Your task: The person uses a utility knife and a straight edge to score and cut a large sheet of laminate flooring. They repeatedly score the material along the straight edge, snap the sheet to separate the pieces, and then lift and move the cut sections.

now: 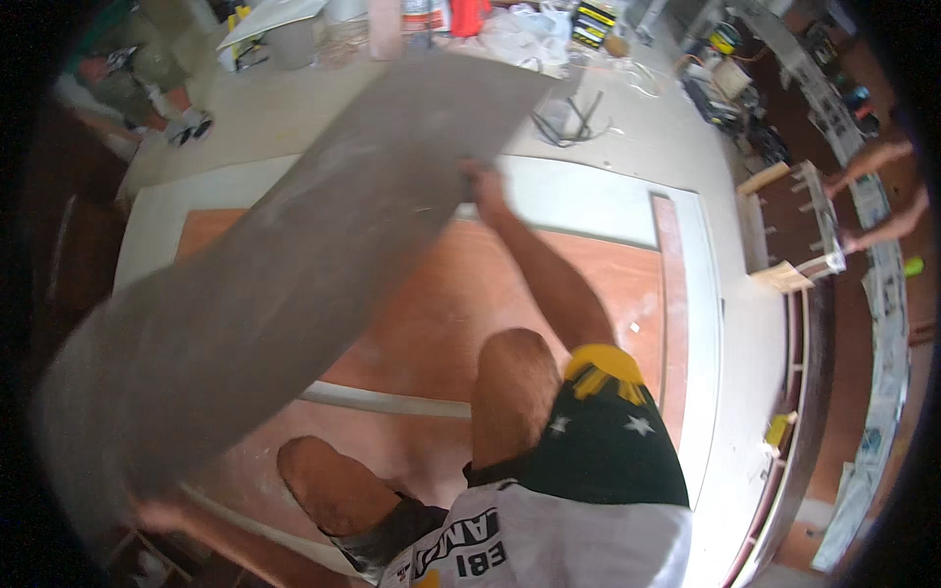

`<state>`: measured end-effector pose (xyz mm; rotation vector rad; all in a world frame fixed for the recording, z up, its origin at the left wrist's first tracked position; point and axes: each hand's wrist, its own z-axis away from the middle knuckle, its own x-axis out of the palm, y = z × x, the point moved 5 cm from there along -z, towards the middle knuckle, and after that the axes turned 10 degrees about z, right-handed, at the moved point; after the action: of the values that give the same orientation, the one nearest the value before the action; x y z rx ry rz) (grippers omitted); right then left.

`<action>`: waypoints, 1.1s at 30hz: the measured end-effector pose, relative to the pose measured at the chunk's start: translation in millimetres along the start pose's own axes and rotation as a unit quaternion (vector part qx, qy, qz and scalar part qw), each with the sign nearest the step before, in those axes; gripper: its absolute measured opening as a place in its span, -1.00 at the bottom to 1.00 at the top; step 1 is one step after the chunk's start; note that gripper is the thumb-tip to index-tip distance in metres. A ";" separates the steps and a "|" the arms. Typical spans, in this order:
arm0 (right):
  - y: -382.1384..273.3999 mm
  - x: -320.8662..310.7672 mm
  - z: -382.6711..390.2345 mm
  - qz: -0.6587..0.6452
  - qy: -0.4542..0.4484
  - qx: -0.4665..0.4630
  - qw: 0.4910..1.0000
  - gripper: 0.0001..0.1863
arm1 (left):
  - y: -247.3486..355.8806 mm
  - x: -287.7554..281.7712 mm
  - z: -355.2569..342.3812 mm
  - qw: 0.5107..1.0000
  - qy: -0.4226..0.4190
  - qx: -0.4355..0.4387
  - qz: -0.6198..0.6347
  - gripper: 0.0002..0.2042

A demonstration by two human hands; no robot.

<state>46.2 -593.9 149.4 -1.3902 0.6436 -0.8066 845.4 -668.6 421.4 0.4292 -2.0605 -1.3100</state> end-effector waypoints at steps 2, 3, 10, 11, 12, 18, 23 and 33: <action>27.2 -129.2 4.4 0.192 0.057 -0.153 0.968 -0.54 | -59.2 45.5 7.1 0.997 -0.046 -0.037 -0.054 -0.45; 40.7 -193.4 13.2 0.153 0.102 -0.075 0.980 -0.49 | -100.2 75.3 6.8 0.990 -0.083 -0.032 -0.113 -0.48; 78.7 -453.5 37.9 -0.307 0.178 -0.106 0.929 -0.50 | -179.3 310.6 189.0 0.902 -0.212 -0.181 0.331 -0.27; 92.3 -465.7 45.0 -0.315 0.196 -0.099 0.923 -0.52 | -194.4 325.1 201.9 0.899 -0.210 -0.190 0.334 -0.25; 99.1 -468.2 38.5 -0.327 0.204 -0.096 0.918 -0.52 | -209.9 363.6 208.0 0.892 -0.216 -0.204 0.340 -0.23; 111.0 -555.7 20.1 -0.305 0.263 -0.130 0.906 -0.55 | -352.8 452.1 255.3 0.803 -0.261 -0.389 0.368 -0.49; 108.9 -582.6 3.7 -0.347 0.166 -0.187 0.904 -0.64 | -395.3 514.5 301.9 0.776 -0.316 -0.399 0.373 -0.54; 182.5 -539.9 -31.1 -0.305 0.455 -0.021 0.837 -0.69 | -425.9 510.4 365.5 0.808 -0.364 -0.458 0.066 -0.57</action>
<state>-275.4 -177.0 -70.9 -1.2002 0.9399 -2.0414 194.8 -908.0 113.2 -0.7480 -1.5979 -2.3919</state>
